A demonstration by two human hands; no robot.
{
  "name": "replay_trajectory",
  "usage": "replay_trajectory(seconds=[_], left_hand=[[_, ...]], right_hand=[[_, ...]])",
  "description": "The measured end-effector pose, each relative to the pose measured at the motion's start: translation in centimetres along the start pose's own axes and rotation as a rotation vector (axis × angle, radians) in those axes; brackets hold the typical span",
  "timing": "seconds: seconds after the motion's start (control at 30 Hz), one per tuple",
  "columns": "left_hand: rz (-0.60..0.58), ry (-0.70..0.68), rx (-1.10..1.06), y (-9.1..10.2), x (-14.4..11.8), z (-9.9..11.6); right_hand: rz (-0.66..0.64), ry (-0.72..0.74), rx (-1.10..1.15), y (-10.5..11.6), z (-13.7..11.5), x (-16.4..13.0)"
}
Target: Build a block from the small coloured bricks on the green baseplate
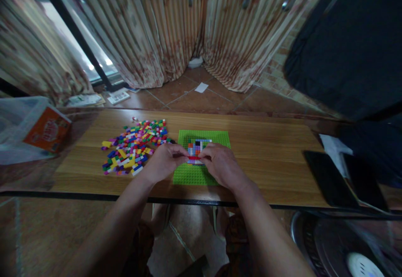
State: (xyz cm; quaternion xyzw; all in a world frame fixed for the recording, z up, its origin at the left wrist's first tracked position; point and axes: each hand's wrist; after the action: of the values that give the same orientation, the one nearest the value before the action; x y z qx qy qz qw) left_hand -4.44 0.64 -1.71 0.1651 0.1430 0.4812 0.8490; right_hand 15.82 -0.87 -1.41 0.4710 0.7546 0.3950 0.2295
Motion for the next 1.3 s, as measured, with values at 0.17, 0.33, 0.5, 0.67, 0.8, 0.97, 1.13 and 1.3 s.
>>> replay_trajectory(seconds=[0.17,0.33,0.5,0.67,0.8,0.97,1.13,1.3], left_hand=[[0.005,0.000,0.037,0.0,-0.2,0.0],[0.020,0.019,0.016,-0.1,0.1,-0.5],[0.022,0.012,0.027,-0.2,0.2,-0.7],[0.022,-0.012,0.021,-0.2,0.1,-0.7],[-0.002,-0.029,-0.039,-0.2,0.1,-0.8],[-0.050,-0.058,-0.055,1.1,-0.4,-1.0],[0.133,-0.011,-0.120,3.3,-0.5,-1.5],[0.267,0.063,0.036,5.1,-1.0,-1.9]], right_hand=[[-0.009,-0.009,0.017,0.1,-0.1,0.0],[-0.014,-0.047,0.071,0.2,-0.3,0.2],[-0.009,-0.056,0.099,0.2,-0.1,0.4],[-0.006,-0.082,0.119,-0.1,0.3,0.6],[-0.007,-0.089,0.194,-0.3,0.8,0.4],[0.060,-0.101,0.339,0.5,1.3,0.1],[0.431,-0.208,0.423,1.5,1.7,0.3],[0.527,-0.201,0.358,1.1,1.5,0.7]])
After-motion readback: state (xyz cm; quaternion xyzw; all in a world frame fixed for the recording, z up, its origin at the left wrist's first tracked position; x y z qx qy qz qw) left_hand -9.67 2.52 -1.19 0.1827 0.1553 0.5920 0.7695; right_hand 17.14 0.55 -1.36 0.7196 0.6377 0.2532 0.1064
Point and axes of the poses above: each hand's wrist, its own x-axis towards the middle knuckle, its own y-axis out of the back of the hand, z = x × y, and after that the axes turned 10 degrees about -z, right-handed
